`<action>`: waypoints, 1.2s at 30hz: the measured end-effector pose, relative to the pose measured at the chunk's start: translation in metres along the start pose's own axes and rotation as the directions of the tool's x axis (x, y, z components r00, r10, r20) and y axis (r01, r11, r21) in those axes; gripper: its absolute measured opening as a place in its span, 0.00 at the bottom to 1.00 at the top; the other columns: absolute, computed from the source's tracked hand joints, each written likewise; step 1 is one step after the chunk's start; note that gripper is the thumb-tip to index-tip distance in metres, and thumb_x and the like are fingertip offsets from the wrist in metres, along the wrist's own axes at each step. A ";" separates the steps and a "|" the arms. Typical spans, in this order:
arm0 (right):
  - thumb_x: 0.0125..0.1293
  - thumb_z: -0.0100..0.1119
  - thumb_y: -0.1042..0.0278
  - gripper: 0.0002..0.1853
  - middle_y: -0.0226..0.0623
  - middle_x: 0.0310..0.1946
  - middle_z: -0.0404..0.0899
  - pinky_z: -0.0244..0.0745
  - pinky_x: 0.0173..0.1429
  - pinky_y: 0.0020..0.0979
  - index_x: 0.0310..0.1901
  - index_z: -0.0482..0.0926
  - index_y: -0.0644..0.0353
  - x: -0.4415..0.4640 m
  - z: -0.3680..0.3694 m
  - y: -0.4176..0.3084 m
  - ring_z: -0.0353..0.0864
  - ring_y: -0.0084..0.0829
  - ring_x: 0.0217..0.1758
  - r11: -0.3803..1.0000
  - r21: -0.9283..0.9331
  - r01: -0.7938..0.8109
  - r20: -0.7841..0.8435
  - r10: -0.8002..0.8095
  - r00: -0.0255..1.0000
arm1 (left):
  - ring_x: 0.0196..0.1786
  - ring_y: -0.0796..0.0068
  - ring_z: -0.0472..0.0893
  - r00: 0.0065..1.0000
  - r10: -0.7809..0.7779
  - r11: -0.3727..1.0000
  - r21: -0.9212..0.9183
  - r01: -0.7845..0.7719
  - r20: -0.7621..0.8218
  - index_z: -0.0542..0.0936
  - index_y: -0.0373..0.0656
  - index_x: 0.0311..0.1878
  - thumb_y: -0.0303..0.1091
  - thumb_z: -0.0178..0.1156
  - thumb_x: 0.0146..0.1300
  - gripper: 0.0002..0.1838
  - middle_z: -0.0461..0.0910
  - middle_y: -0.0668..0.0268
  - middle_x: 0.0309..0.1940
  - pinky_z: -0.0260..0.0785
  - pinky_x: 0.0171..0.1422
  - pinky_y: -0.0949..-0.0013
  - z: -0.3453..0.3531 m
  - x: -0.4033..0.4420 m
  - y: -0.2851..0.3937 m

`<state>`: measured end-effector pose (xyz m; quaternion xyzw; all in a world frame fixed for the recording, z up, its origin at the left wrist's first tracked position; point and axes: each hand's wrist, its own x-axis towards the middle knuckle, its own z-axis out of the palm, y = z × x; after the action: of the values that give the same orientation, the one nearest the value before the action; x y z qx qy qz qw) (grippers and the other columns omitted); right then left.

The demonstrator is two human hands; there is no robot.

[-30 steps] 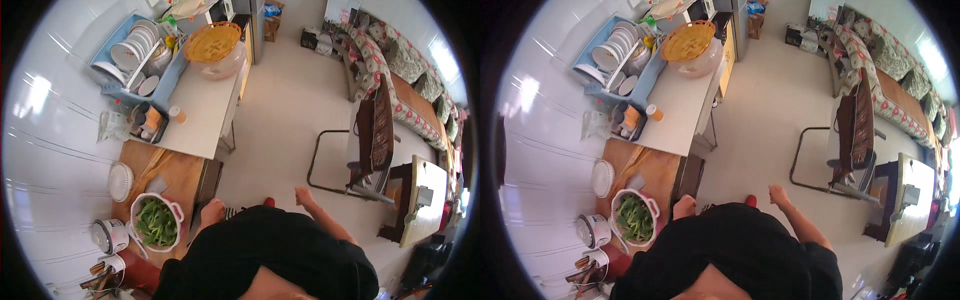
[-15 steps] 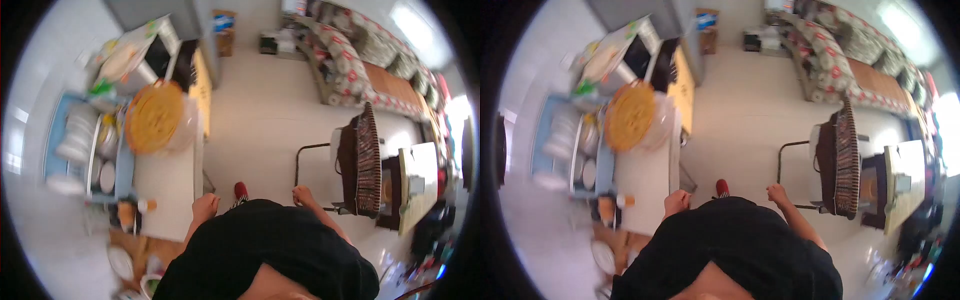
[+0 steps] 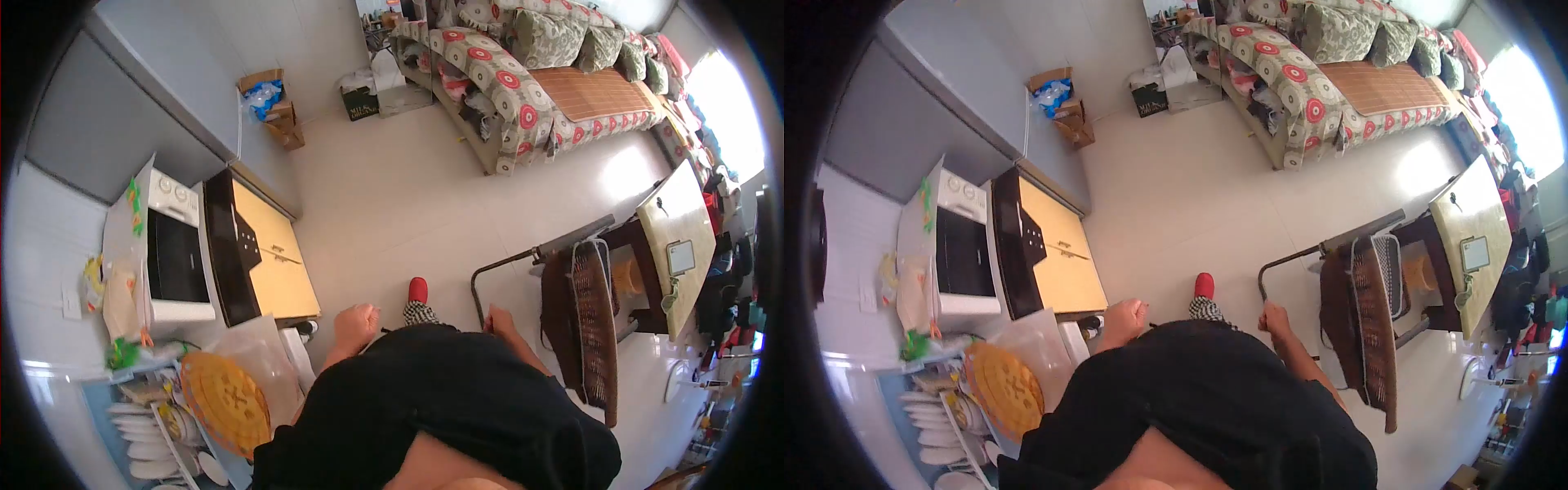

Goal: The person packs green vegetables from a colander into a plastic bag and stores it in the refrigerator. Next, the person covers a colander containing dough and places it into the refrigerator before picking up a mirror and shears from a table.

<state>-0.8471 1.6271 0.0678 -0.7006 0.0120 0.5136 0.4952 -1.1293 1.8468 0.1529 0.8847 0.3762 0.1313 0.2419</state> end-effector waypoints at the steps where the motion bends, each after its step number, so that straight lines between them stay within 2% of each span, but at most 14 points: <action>1: 0.65 0.42 0.60 0.16 0.32 0.12 0.62 0.61 0.17 0.27 0.23 0.64 0.60 0.020 0.005 -0.021 0.62 0.24 0.12 0.998 0.022 0.061 0.004 -0.061 0.998 | 0.27 0.52 0.73 1.000 -0.012 1.000 0.015 0.012 -0.010 0.69 0.41 0.22 0.38 0.52 0.57 0.12 0.73 0.56 0.21 0.63 0.29 0.55 0.008 0.022 -0.013; 3: 0.65 0.43 0.63 0.15 0.32 0.12 0.63 0.61 0.17 0.27 0.22 0.64 0.61 0.060 0.020 -0.064 0.63 0.24 0.12 0.981 0.064 0.181 0.005 -0.181 0.983 | 0.31 0.51 0.74 0.980 -0.139 0.989 0.062 0.131 0.145 0.69 0.41 0.24 0.36 0.51 0.56 0.10 0.73 0.55 0.23 0.64 0.33 0.53 0.021 0.051 -0.047; 6: 0.63 0.43 0.68 0.11 0.32 0.13 0.66 0.61 0.20 0.25 0.25 0.68 0.62 0.130 0.035 -0.117 0.66 0.24 0.15 0.962 -0.102 0.253 0.108 -0.242 0.964 | 0.35 0.47 0.74 0.851 -0.370 0.929 0.153 0.337 0.373 0.72 0.39 0.25 0.33 0.49 0.55 0.08 0.74 0.51 0.25 0.65 0.38 0.50 0.046 0.075 -0.122; 10: 0.62 0.45 0.68 0.08 0.31 0.14 0.67 0.62 0.20 0.25 0.27 0.68 0.62 0.174 0.074 -0.197 0.66 0.23 0.15 0.972 -0.139 0.191 0.049 -0.186 0.981 | 0.37 0.48 0.75 0.660 -0.391 0.916 0.197 0.351 0.641 0.74 0.37 0.28 0.32 0.48 0.54 0.09 0.76 0.49 0.28 0.66 0.40 0.51 0.074 0.066 -0.225; 14: 0.60 0.47 0.69 0.08 0.32 0.13 0.67 0.65 0.21 0.26 0.27 0.69 0.64 0.239 0.088 -0.233 0.67 0.23 0.16 0.968 -0.212 0.134 -0.011 -0.140 0.990 | 0.37 0.49 0.76 0.533 -0.496 0.847 0.247 0.471 0.685 0.74 0.37 0.28 0.32 0.48 0.54 0.09 0.76 0.49 0.28 0.67 0.40 0.52 0.074 0.097 -0.269; 16: 0.59 0.48 0.68 0.09 0.33 0.13 0.67 0.67 0.22 0.27 0.25 0.70 0.65 0.272 0.085 -0.246 0.69 0.24 0.16 0.966 -0.256 0.048 -0.079 -0.071 0.994 | 0.36 0.49 0.76 0.512 -0.517 0.825 0.240 0.511 0.686 0.75 0.37 0.28 0.33 0.48 0.54 0.10 0.76 0.50 0.28 0.67 0.40 0.53 0.073 0.133 -0.283; 18: 0.59 0.48 0.65 0.12 0.34 0.12 0.69 0.68 0.24 0.28 0.24 0.72 0.65 0.290 0.076 -0.262 0.70 0.25 0.16 0.947 -0.307 -0.090 -0.180 0.035 0.983 | 0.36 0.49 0.76 0.515 -0.514 0.821 0.218 0.528 0.686 0.75 0.37 0.29 0.33 0.48 0.55 0.10 0.77 0.50 0.28 0.67 0.40 0.53 0.068 0.190 -0.298; 20: 0.59 0.46 0.57 0.19 0.37 0.13 0.72 0.70 0.28 0.34 0.20 0.73 0.64 0.299 0.060 -0.277 0.73 0.31 0.17 0.633 -0.773 -0.035 -0.177 -0.163 0.971 | 0.36 0.49 0.76 0.534 -0.507 0.820 0.186 0.542 0.676 0.75 0.36 0.29 0.33 0.48 0.55 0.10 0.77 0.50 0.29 0.68 0.40 0.53 0.059 0.262 -0.306; 22: 0.58 0.44 0.51 0.23 0.41 0.15 0.74 0.70 0.33 0.38 0.18 0.73 0.64 0.306 0.057 -0.291 0.76 0.37 0.20 0.671 -0.732 -0.119 -0.283 -0.140 0.949 | 0.36 0.50 0.76 0.575 -0.506 0.818 0.148 0.555 0.642 0.75 0.36 0.29 0.33 0.48 0.55 0.11 0.77 0.50 0.29 0.68 0.39 0.54 0.044 0.347 -0.305; 26: 0.59 0.44 0.50 0.23 0.40 0.15 0.75 0.70 0.31 0.36 0.19 0.74 0.63 0.368 0.001 -0.234 0.77 0.33 0.22 0.634 -0.750 -0.189 -0.292 -0.061 0.954 | 0.34 0.52 0.77 0.750 -0.496 0.847 0.051 0.530 0.438 0.76 0.39 0.29 0.35 0.48 0.55 0.10 0.78 0.53 0.28 0.69 0.38 0.57 0.022 0.523 -0.294; 28: 0.59 0.45 0.51 0.22 0.38 0.14 0.74 0.70 0.30 0.33 0.20 0.74 0.62 0.396 -0.013 -0.236 0.77 0.29 0.23 0.674 -0.708 -0.211 -0.312 -0.031 0.949 | 0.31 0.60 0.77 0.845 -0.440 0.871 -0.083 0.484 0.302 0.75 0.42 0.27 0.35 0.49 0.56 0.09 0.78 0.57 0.26 0.68 0.36 0.62 0.020 0.590 -0.288; 31: 0.60 0.45 0.53 0.20 0.37 0.15 0.74 0.70 0.30 0.31 0.22 0.74 0.62 0.443 -0.022 -0.285 0.76 0.27 0.23 0.743 -0.644 -0.182 -0.282 -0.009 0.959 | 0.31 0.55 0.77 0.857 -0.447 0.870 -0.096 0.483 0.256 0.76 0.40 0.28 0.33 0.49 0.55 0.09 0.78 0.56 0.27 0.68 0.37 0.60 0.042 0.659 -0.295; 35: 0.60 0.46 0.55 0.18 0.34 0.16 0.75 0.70 0.29 0.29 0.25 0.74 0.62 0.495 0.003 -0.396 0.76 0.25 0.24 0.832 -0.535 -0.148 -0.238 0.020 0.971 | 0.32 0.58 0.78 0.783 -0.533 0.815 -0.054 0.577 0.321 0.77 0.40 0.28 0.32 0.50 0.54 0.08 0.78 0.57 0.27 0.69 0.37 0.60 0.054 0.724 -0.283; 36: 0.60 0.47 0.56 0.16 0.33 0.17 0.75 0.70 0.29 0.29 0.27 0.74 0.61 0.499 0.013 -0.430 0.76 0.24 0.24 0.850 -0.485 -0.206 -0.257 0.087 0.962 | 0.32 0.58 0.78 0.766 -0.536 0.799 -0.079 0.596 0.354 0.77 0.40 0.28 0.32 0.50 0.54 0.08 0.79 0.57 0.27 0.69 0.37 0.61 0.053 0.739 -0.277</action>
<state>-0.3949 2.1007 -0.0045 -0.8566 -0.0136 0.4523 0.2479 -0.7698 2.5347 -0.0008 0.7117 0.5688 -0.0559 0.4085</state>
